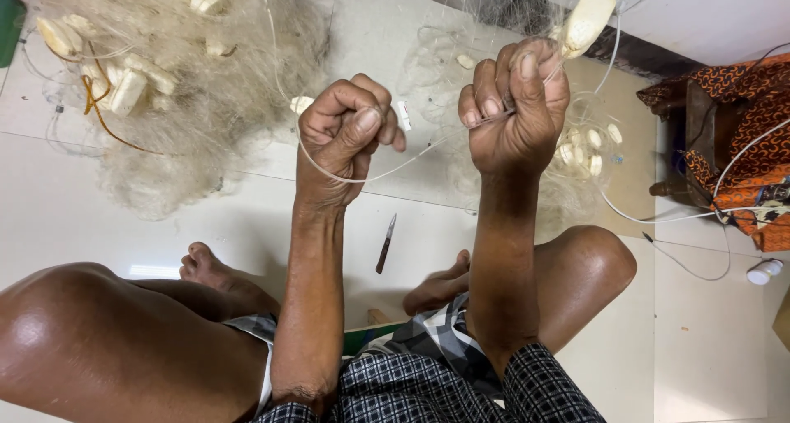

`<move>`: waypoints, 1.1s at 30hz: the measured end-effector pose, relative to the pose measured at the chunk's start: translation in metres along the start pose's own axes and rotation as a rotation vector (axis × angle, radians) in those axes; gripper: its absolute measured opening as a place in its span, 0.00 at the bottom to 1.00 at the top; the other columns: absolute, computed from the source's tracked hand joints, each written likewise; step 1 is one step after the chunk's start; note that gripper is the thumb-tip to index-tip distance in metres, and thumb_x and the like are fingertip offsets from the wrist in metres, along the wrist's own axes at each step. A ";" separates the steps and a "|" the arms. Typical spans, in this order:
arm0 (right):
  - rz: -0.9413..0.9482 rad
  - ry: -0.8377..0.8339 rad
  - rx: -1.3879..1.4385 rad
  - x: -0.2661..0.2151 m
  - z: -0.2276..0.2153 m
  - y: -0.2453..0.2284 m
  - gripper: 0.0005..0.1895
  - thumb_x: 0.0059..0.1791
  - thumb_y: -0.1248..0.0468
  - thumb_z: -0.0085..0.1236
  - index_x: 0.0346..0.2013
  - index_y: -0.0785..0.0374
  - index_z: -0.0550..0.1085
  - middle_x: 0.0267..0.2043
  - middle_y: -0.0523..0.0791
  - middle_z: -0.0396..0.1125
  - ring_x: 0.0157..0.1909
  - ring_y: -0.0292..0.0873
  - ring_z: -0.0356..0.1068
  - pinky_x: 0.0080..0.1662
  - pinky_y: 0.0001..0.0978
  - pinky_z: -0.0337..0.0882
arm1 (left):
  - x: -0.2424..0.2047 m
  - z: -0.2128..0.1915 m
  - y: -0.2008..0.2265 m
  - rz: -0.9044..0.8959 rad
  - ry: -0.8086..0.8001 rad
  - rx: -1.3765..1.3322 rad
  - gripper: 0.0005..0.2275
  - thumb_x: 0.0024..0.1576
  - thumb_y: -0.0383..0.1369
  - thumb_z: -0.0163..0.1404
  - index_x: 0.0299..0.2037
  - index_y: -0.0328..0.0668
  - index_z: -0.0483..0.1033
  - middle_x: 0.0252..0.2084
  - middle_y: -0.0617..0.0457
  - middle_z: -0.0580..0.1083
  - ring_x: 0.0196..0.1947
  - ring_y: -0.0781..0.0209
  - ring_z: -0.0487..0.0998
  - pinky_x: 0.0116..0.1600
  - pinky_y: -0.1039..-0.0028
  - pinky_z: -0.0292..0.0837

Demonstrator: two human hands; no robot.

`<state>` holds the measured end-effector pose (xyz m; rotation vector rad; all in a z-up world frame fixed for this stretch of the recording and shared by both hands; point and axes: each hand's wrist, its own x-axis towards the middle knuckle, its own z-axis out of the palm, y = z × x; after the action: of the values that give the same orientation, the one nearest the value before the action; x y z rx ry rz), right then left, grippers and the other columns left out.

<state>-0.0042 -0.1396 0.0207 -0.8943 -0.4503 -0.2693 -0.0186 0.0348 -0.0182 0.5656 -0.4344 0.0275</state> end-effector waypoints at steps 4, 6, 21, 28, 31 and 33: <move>-0.038 0.006 -0.062 -0.003 0.009 0.004 0.03 0.54 0.65 0.46 0.37 0.61 0.65 0.23 0.38 0.50 0.21 0.31 0.50 0.24 0.24 0.58 | -0.003 -0.002 -0.011 -0.029 -0.021 -0.127 0.04 0.57 0.28 0.51 0.32 0.40 0.69 0.40 0.50 0.69 0.35 0.64 0.73 0.46 0.73 0.77; -0.048 0.032 -0.087 -0.007 0.012 0.007 0.02 0.54 0.66 0.45 0.38 0.62 0.65 0.24 0.38 0.52 0.21 0.32 0.52 0.24 0.24 0.59 | -0.005 -0.004 -0.020 -0.032 -0.051 -0.065 0.05 0.52 0.23 0.50 0.36 0.40 0.72 0.40 0.50 0.72 0.39 0.66 0.74 0.50 0.76 0.75; 0.095 0.016 0.011 -0.017 0.011 0.054 0.07 0.50 0.67 0.49 0.38 0.70 0.67 0.20 0.46 0.62 0.20 0.35 0.65 0.26 0.27 0.72 | 0.020 0.045 -0.011 0.271 0.050 0.527 0.06 0.61 0.28 0.43 0.39 0.42 0.75 0.40 0.54 0.77 0.56 0.61 0.73 0.67 0.68 0.68; 0.352 -0.117 0.365 0.022 -0.017 0.069 0.39 0.45 0.38 0.49 0.51 0.71 0.62 0.36 0.49 0.61 0.33 0.52 0.69 0.27 0.46 0.73 | 0.018 0.010 -0.008 0.261 0.194 0.199 0.12 0.61 0.33 0.41 0.35 0.26 0.69 0.18 0.41 0.70 0.20 0.59 0.76 0.35 0.72 0.76; 0.338 -0.165 0.343 0.033 -0.033 0.067 0.16 0.51 0.55 0.47 0.46 0.63 0.66 0.37 0.47 0.65 0.37 0.52 0.72 0.28 0.44 0.71 | 0.014 -0.011 -0.004 0.215 0.155 0.076 0.13 0.62 0.32 0.39 0.34 0.25 0.68 0.12 0.44 0.64 0.24 0.48 0.78 0.34 0.75 0.74; 0.216 0.030 0.235 0.030 -0.018 0.046 0.04 0.49 0.60 0.50 0.33 0.55 0.66 0.31 0.38 0.64 0.40 0.41 0.69 0.46 0.41 0.70 | 0.014 -0.023 0.002 0.194 0.142 -0.007 0.10 0.60 0.31 0.44 0.44 0.29 0.66 0.15 0.50 0.62 0.24 0.51 0.76 0.40 0.61 0.79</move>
<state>0.0455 -0.1276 -0.0060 -0.7004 -0.3459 -0.0304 0.0027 0.0474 -0.0287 0.5100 -0.3498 0.2504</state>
